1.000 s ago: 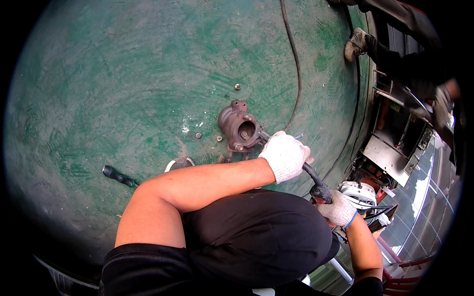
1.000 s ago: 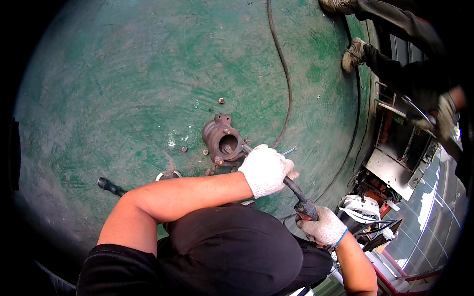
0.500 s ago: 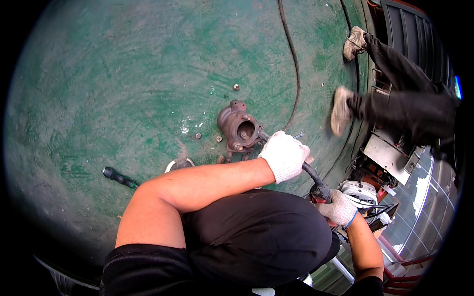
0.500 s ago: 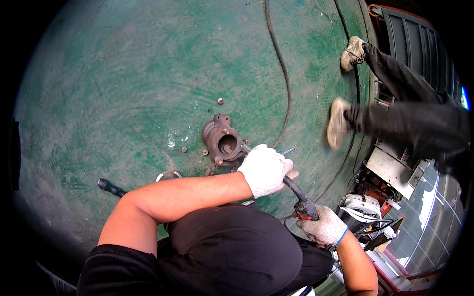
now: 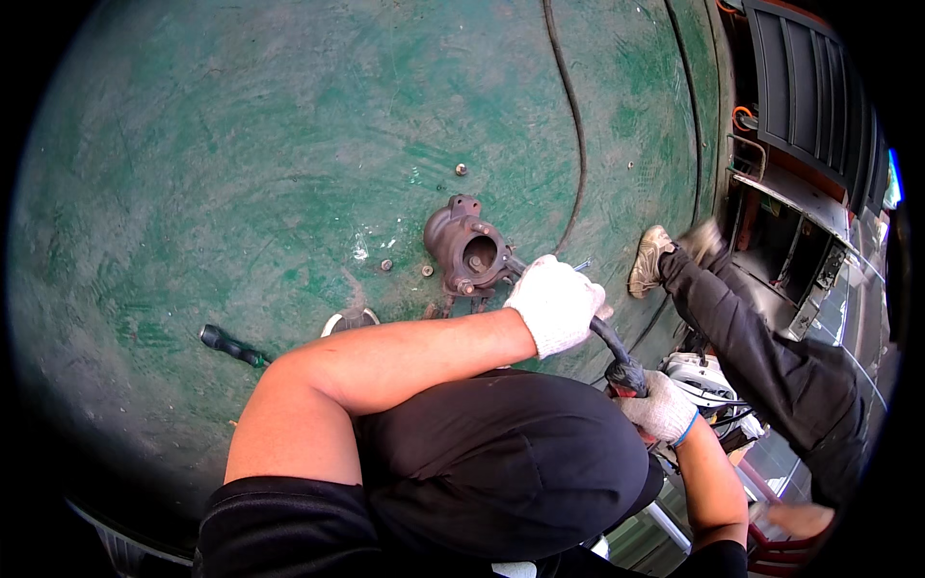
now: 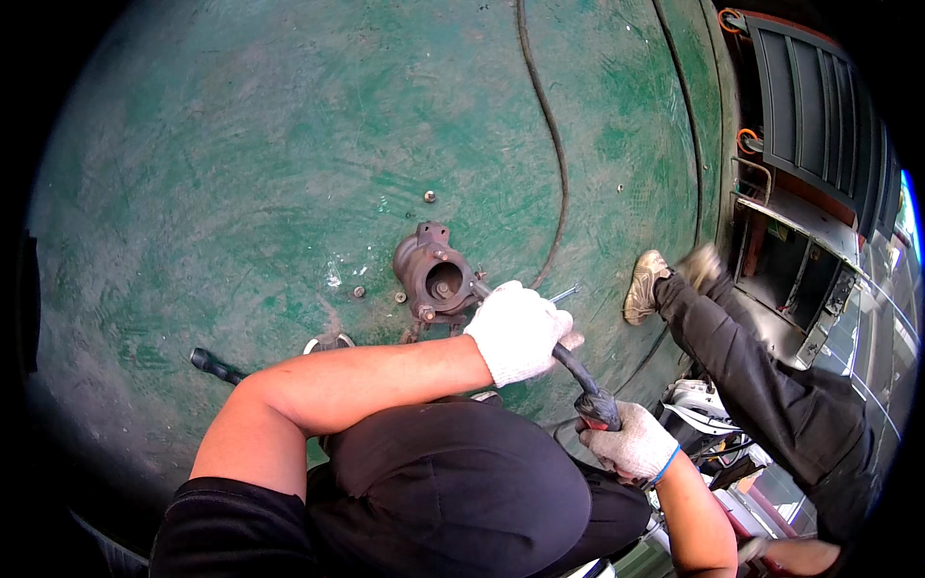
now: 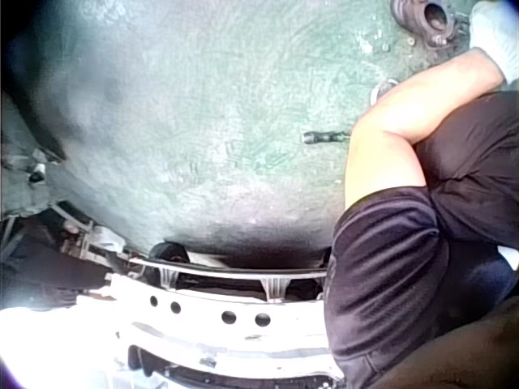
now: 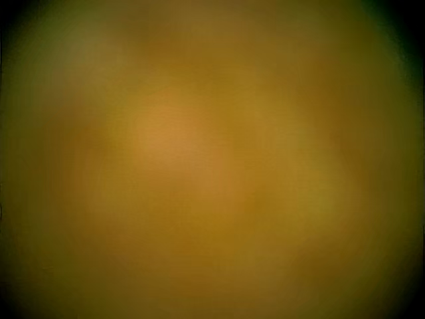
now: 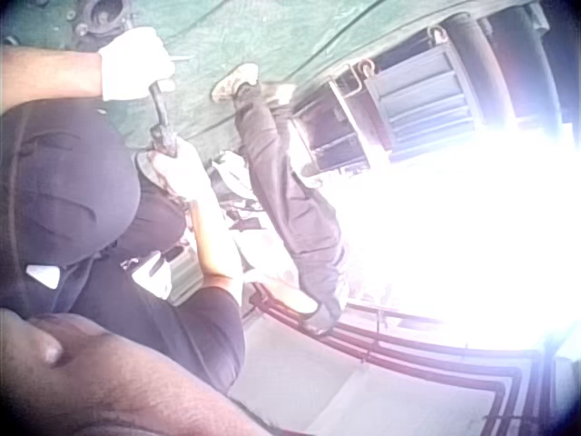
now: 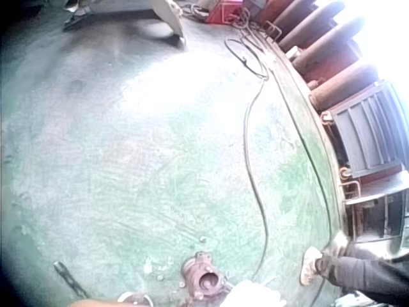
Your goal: The person sits on the floor and welds a metal part using a welding torch, creating bright sparks. They pause to inspect the part and use a wrench to tighten bolts before resuming welding. The person repeats this cycle of welding and tightening throughout the clip.
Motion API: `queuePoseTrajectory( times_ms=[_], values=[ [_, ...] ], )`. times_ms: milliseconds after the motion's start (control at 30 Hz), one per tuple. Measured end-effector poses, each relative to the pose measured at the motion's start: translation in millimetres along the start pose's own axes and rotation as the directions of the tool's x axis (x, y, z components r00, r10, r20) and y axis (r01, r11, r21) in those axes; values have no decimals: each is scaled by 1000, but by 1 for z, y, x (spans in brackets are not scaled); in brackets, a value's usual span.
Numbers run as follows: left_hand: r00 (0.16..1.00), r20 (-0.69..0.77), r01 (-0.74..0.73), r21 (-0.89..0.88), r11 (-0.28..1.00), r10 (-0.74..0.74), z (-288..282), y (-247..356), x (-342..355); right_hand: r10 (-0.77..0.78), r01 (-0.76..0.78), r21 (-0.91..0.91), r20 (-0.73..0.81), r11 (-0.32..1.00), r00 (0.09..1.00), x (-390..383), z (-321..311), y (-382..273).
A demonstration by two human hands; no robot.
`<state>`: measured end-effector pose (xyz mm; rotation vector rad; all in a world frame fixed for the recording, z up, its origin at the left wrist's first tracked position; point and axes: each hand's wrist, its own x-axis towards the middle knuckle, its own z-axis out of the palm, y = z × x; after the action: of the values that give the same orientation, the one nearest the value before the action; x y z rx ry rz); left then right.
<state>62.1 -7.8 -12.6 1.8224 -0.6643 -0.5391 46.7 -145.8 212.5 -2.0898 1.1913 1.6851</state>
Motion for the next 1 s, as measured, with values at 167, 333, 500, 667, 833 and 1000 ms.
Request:
queuePoseTrajectory(
  times_ms=[167, 333, 500, 667, 833, 1000],
  values=[
    [1000, -23, -10, 1, 1000, 10, 1, 0, -1, -16, 16, 16, -3, 1000, 1000, 1, 0, 4],
    [999, -32, -19, 11, 1000, 19, 2, -1, -1, -40, 40, 23, -1, 999, 999, 0, 0, 3],
    [995, -89, -43, -70, 997, 37, -4, -4, -9, -38, 37, 55, 19, 998, 999, 3, -2, 8],
    [996, 93, 18, -61, 998, -13, -21, 1, -5, 40, -40, 24, -2, 999, 999, 0, -1, 4],
    [990, 137, 27, -17, 999, -25, -15, 4, 3, 22, -24, 45, 44, 999, 999, -2, -3, 2],
    [994, 106, 9, -6, 1000, -9, -11, 5, 4, 9, -9, 12, 13, 1000, 1000, -3, -2, 2]
  ],
)
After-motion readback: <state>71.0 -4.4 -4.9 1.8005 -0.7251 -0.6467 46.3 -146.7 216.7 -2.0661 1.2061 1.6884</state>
